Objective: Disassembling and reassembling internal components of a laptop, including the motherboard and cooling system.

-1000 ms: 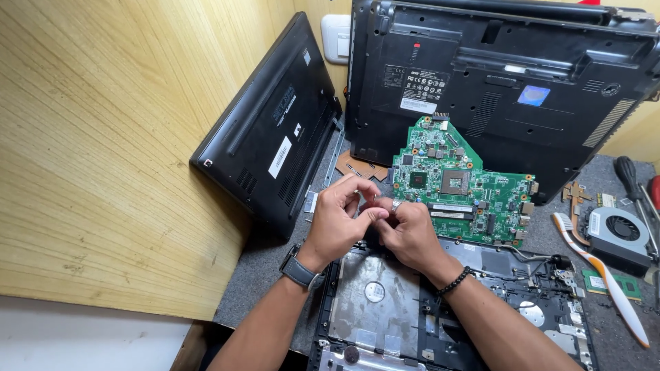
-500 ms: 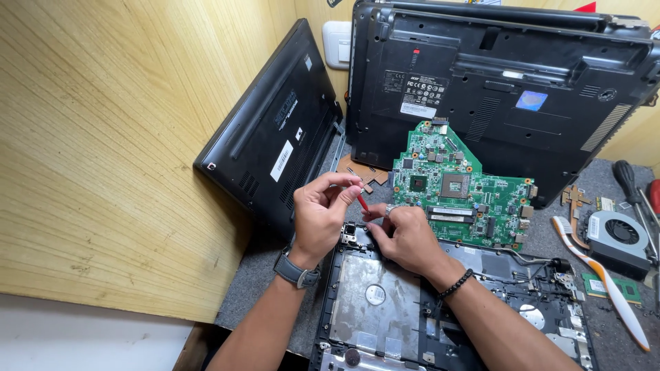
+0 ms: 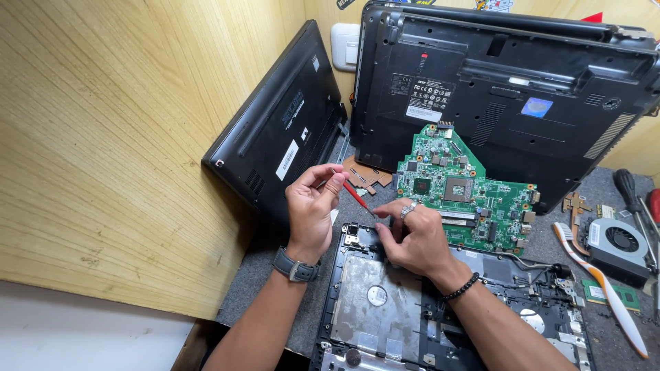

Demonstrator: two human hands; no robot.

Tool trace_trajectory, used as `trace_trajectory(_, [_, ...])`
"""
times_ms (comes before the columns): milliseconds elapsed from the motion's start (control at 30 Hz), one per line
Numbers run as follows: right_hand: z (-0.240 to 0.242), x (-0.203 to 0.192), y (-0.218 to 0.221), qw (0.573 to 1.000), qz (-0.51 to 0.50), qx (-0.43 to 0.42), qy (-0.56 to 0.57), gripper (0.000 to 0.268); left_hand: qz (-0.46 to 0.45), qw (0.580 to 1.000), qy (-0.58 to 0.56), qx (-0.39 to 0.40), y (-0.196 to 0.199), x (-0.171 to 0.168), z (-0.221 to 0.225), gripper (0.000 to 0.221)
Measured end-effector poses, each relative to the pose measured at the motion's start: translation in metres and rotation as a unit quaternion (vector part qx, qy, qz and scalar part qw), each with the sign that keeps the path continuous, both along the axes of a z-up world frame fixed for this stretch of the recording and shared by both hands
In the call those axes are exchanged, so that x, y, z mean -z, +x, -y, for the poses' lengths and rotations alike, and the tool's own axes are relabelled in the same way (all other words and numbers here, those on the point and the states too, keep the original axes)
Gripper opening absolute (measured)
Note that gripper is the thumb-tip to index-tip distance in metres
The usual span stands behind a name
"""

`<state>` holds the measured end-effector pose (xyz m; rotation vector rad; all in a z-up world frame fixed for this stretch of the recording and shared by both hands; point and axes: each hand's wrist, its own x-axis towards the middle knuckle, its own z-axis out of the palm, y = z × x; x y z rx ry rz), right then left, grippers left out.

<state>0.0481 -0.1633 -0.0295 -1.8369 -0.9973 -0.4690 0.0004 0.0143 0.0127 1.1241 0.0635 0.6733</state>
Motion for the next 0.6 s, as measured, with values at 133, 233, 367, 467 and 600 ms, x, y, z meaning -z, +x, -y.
trace_trajectory(133, [-0.003, -0.01, -0.006, 1.0, 0.013, -0.01, 0.015, 0.014, -0.008, 1.0, -0.005, 0.003, 0.002, 0.003, 0.0, 0.013])
trace_trajectory(233, [-0.005, -0.005, -0.004, 0.999, 0.017, -0.008, 0.027, 0.005, -0.004, 1.0, -0.008, 0.003, 0.003, 0.005, 0.0, 0.014])
trace_trajectory(367, [-0.007, -0.008, -0.004, 0.999, 0.007, 0.015, 0.035, 0.007, -0.004, 1.0, -0.011, -0.005, 0.004, 0.007, -0.003, 0.014])
trace_trajectory(467, [-0.001, -0.032, -0.005, 0.998, -0.013, 0.04, 0.048, 0.014, -0.006, 1.0, -0.007, -0.004, 0.004, 0.006, -0.001, 0.013])
trace_trajectory(600, [0.03, -0.086, -0.01, 0.995, -0.022, 0.055, 0.076, 0.015, -0.012, 1.0, 0.011, -0.003, 0.005, 0.009, 0.0, 0.013])
